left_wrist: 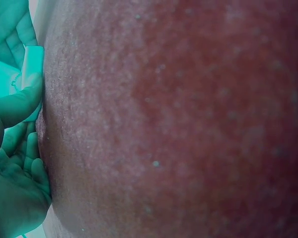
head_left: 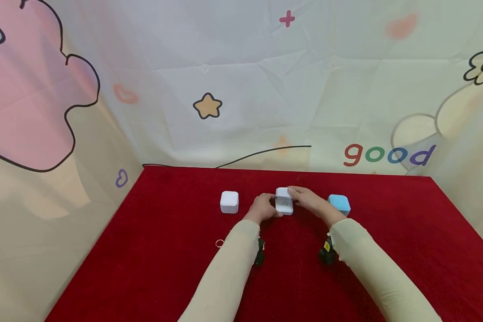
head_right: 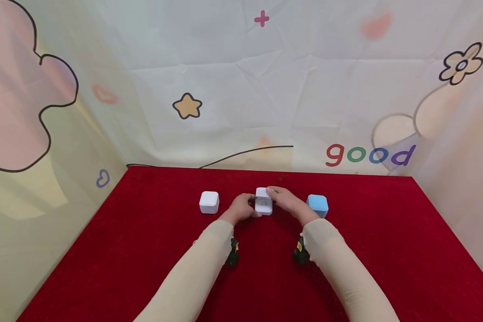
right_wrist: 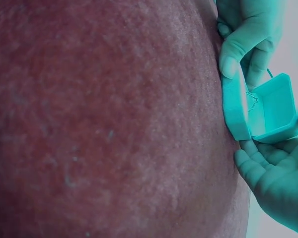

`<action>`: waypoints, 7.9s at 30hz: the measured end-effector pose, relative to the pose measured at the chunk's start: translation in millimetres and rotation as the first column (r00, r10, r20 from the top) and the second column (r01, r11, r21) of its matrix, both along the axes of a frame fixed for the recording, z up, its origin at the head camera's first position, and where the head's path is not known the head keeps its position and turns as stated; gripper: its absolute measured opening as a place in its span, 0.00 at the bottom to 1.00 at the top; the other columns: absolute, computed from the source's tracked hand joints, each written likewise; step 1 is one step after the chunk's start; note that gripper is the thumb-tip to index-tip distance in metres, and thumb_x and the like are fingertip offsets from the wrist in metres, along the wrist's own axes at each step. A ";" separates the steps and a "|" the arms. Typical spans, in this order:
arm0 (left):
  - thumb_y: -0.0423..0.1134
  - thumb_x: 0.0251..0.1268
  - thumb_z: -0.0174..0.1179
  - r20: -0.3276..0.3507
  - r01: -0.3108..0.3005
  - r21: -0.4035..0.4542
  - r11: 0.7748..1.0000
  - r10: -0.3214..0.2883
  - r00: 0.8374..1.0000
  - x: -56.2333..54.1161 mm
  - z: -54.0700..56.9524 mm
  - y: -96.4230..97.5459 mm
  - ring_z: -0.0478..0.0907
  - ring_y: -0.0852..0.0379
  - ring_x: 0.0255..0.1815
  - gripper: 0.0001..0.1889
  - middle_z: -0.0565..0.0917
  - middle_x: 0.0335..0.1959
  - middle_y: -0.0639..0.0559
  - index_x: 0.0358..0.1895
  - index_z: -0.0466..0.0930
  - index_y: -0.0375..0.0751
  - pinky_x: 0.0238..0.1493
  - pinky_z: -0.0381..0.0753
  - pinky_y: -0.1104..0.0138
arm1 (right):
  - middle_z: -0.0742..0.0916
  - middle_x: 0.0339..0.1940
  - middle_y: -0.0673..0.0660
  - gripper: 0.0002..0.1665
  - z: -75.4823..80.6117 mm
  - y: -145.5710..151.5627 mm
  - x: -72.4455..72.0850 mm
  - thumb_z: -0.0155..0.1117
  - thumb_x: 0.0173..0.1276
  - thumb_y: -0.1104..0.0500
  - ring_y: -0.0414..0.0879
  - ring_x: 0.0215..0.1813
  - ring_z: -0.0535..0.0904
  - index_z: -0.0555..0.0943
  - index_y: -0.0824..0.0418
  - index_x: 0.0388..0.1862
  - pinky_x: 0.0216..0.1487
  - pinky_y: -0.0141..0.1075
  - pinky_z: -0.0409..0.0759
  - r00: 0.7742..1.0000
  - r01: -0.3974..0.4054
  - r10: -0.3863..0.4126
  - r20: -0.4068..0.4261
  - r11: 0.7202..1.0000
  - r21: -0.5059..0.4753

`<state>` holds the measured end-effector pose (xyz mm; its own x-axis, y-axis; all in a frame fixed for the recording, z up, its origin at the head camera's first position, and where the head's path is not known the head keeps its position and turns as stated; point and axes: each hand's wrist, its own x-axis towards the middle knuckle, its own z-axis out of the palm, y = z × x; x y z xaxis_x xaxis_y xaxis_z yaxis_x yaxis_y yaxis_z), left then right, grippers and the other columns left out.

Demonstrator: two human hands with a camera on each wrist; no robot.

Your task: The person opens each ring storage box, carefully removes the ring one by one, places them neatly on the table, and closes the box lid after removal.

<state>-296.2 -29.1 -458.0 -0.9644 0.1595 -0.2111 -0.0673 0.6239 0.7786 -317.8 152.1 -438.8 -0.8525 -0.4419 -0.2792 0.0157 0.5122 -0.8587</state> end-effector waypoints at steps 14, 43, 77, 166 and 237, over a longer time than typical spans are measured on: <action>0.33 0.61 0.72 -0.005 0.004 0.011 1.000 -0.004 1.000 1.4 -1.0 -0.9 0.76 0.48 0.64 0.32 0.80 0.67 0.42 0.69 0.76 0.37 0.69 0.77 0.56 | 0.64 0.77 0.76 0.36 6.9 0.0 0.5 0.36 0.87 0.51 0.68 0.77 0.61 0.52 0.76 0.80 0.81 0.59 0.61 0.999 -0.022 0.022 0.025 1.000 -0.015; 0.33 0.61 0.71 0.011 -0.014 0.015 1.000 0.014 1.000 2.4 -0.4 0.5 0.72 0.48 0.66 0.32 0.77 0.69 0.42 0.71 0.74 0.38 0.70 0.75 0.54 | 0.62 0.77 0.77 0.39 6.3 0.0 -8.4 0.34 0.87 0.47 0.68 0.76 0.62 0.51 0.78 0.80 0.81 0.57 0.60 0.998 0.018 -0.018 0.067 1.000 -0.001; 0.33 0.61 0.72 0.013 -0.009 0.050 0.999 0.008 1.000 3.1 -2.0 -2.9 0.76 0.49 0.64 0.32 0.79 0.69 0.43 0.70 0.75 0.38 0.69 0.78 0.57 | 0.61 0.78 0.74 0.41 1.0 -4.3 -7.1 0.36 0.86 0.46 0.63 0.75 0.61 0.49 0.75 0.81 0.84 0.54 0.57 0.981 0.127 -0.112 0.158 0.988 -0.092; 0.32 0.60 0.73 -0.001 -0.021 0.045 0.999 0.021 1.000 5.5 1.7 -1.7 0.75 0.47 0.68 0.33 0.79 0.69 0.41 0.70 0.75 0.36 0.71 0.76 0.57 | 0.77 0.71 0.70 0.28 -8.1 -3.8 40.4 0.55 0.81 0.56 0.52 0.62 0.79 0.72 0.70 0.72 0.65 0.37 0.82 0.906 0.423 -0.421 0.046 0.895 -0.143; 0.33 0.61 0.72 -0.018 -0.004 0.024 1.000 0.004 1.000 4.7 -0.7 -2.6 0.73 0.47 0.71 0.32 0.77 0.71 0.43 0.70 0.76 0.37 0.72 0.76 0.57 | 0.92 0.41 0.66 0.09 -13.6 -16.0 15.9 0.68 0.69 0.65 0.47 0.37 0.82 0.90 0.70 0.41 0.36 0.32 0.79 0.910 0.216 -0.089 -0.405 0.935 0.280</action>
<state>-291.5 -31.7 -458.7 -0.9686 0.1602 -0.1901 -0.0558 0.6049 0.7944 -301.9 136.1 -452.4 -0.9701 -0.2417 -0.0215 -0.1787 0.7716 -0.6105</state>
